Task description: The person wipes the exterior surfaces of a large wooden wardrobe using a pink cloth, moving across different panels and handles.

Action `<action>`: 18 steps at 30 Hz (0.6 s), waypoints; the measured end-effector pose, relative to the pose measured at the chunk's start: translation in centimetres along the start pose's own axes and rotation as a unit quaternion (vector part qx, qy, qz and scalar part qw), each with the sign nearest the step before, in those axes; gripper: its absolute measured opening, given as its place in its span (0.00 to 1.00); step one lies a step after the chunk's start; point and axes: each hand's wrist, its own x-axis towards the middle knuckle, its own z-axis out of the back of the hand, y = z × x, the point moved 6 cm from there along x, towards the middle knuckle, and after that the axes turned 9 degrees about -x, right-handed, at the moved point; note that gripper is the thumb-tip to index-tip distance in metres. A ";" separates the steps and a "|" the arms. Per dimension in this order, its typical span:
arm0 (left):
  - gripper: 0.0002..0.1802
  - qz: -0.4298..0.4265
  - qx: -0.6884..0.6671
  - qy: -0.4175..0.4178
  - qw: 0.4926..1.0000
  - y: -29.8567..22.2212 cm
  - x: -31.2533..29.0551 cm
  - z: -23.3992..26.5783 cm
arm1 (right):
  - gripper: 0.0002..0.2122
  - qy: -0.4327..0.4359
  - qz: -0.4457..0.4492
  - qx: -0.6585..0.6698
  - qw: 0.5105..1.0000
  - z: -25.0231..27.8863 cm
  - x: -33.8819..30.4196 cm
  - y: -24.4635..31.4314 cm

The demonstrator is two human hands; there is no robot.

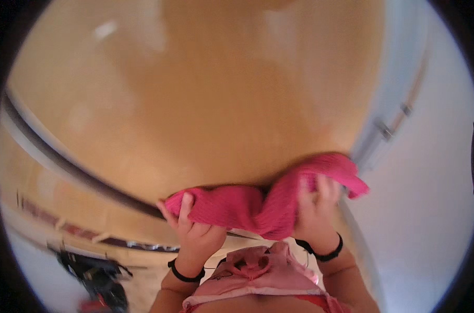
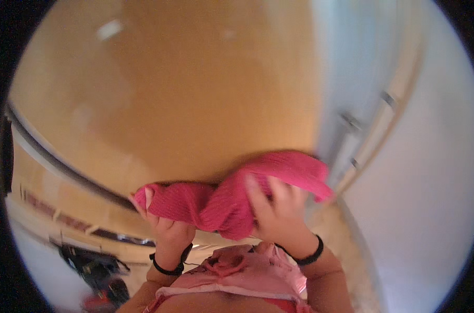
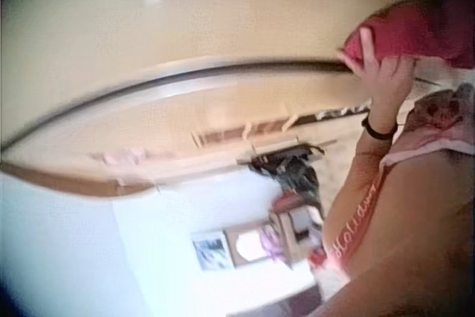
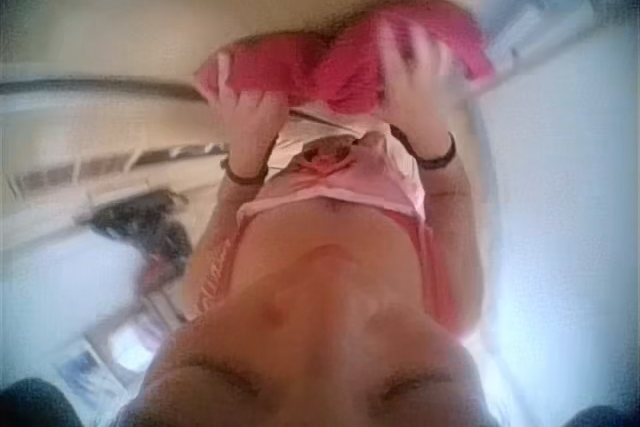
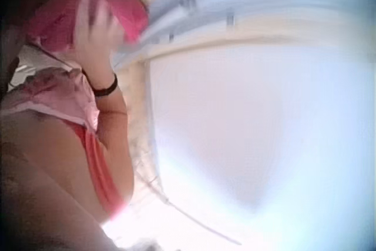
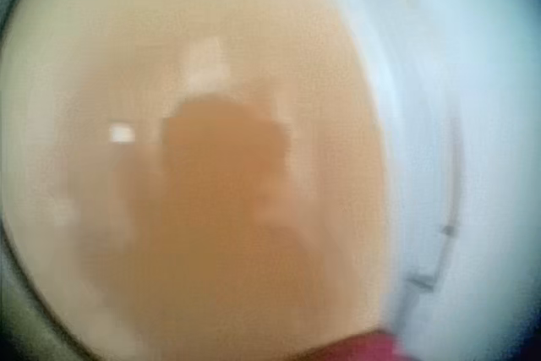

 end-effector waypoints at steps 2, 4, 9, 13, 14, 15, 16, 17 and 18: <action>0.09 0.056 0.015 -0.027 0.998 1.7 -1.8 0.8 | 0.34 -0.068 -0.034 -0.115 0.990 -1.0 0.2 0.1; 0.13 -0.007 -0.093 0.009 0.996 0.9 -3.6 -1.7 | 0.33 -0.141 -0.067 -0.088 0.984 -1.6 -1.3 0.7; 0.16 -0.084 -0.119 0.038 0.989 0.8 -4.5 -5.7 | 0.30 -0.190 0.049 -0.130 0.972 -7.3 -5.3 0.4; 0.18 -0.106 -0.134 -0.053 0.984 1.3 -4.9 -1.8 | 0.29 -0.201 0.069 -0.059 0.975 -7.4 -4.1 3.2; 0.18 -0.093 -0.145 -0.046 0.984 1.5 -4.7 -0.4 | 0.29 -0.201 0.073 -0.055 0.975 -7.8 -4.2 3.5; 0.18 -0.091 -0.144 -0.048 0.984 1.8 -5.0 0.8 | 0.28 -0.162 0.080 -0.108 0.978 -9.0 -4.2 3.7; 0.17 -0.053 -0.145 -0.080 0.985 3.0 -5.5 2.0 | 0.27 -0.140 0.085 -0.105 0.981 -8.3 -2.5 6.3; 0.16 -0.016 -0.144 -0.113 0.983 4.3 -6.1 3.7 | 0.26 -0.118 0.091 -0.102 0.983 -7.4 -0.8 9.0; 0.16 -0.014 -0.141 -0.117 0.983 4.9 -6.3 5.2 | 0.26 -0.121 0.096 -0.102 0.983 -6.7 0.9 10.2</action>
